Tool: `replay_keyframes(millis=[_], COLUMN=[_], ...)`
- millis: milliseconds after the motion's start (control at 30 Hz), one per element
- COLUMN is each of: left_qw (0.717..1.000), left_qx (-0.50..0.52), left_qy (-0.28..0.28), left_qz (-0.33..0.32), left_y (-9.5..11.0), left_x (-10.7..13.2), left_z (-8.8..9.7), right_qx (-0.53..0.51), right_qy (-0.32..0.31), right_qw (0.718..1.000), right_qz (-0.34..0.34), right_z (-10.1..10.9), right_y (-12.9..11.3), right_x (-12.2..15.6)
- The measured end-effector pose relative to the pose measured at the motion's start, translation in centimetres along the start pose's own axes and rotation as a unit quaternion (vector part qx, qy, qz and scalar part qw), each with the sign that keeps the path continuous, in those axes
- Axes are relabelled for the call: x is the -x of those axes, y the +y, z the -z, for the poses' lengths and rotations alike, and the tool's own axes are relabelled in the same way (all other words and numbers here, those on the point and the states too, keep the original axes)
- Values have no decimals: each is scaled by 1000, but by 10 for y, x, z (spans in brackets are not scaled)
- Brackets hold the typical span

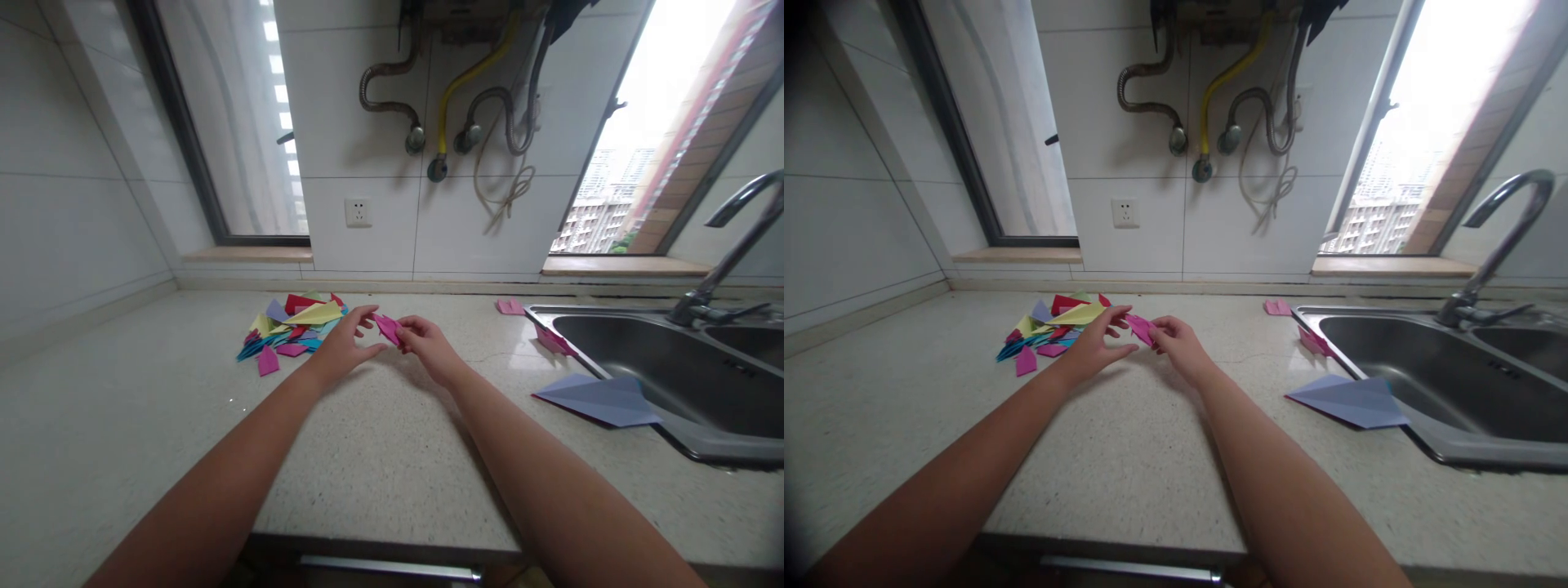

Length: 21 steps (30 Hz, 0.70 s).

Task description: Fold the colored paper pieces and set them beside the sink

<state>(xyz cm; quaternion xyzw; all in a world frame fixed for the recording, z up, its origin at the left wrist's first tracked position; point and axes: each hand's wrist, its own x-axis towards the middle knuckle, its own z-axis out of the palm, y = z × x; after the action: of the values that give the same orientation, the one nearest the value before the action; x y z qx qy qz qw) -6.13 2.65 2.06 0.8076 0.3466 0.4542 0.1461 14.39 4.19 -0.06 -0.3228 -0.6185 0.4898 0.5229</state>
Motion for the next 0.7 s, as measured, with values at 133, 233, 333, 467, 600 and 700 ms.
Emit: replay_keyframes(millis=[133,233,333,467,600,700], left_qw=[997,993,993,995,996,996], left_qx=[63,84,79,60,41,41], left_qy=[-20,-39,-50,-34,-34,-37], left_qz=[51,73,76,69,65,73], left_y=[-1,0,1,3,2,0], left_x=[0,1,2,2,2,2], left_z=[-1,-1,-1,0,1,0], right_qx=[-33,-23,15,68,92,99], right_qy=[-1,-4,-7,-16,-23,-27], right_qw=[999,999,999,997,994,993], right_qz=[17,27,29,35,46,49], right_z=[-5,-10,-11,-10,-9,-9], right_y=[-3,-7,-8,-4,-3,-4], right_x=[1,3,4,4,4,4])
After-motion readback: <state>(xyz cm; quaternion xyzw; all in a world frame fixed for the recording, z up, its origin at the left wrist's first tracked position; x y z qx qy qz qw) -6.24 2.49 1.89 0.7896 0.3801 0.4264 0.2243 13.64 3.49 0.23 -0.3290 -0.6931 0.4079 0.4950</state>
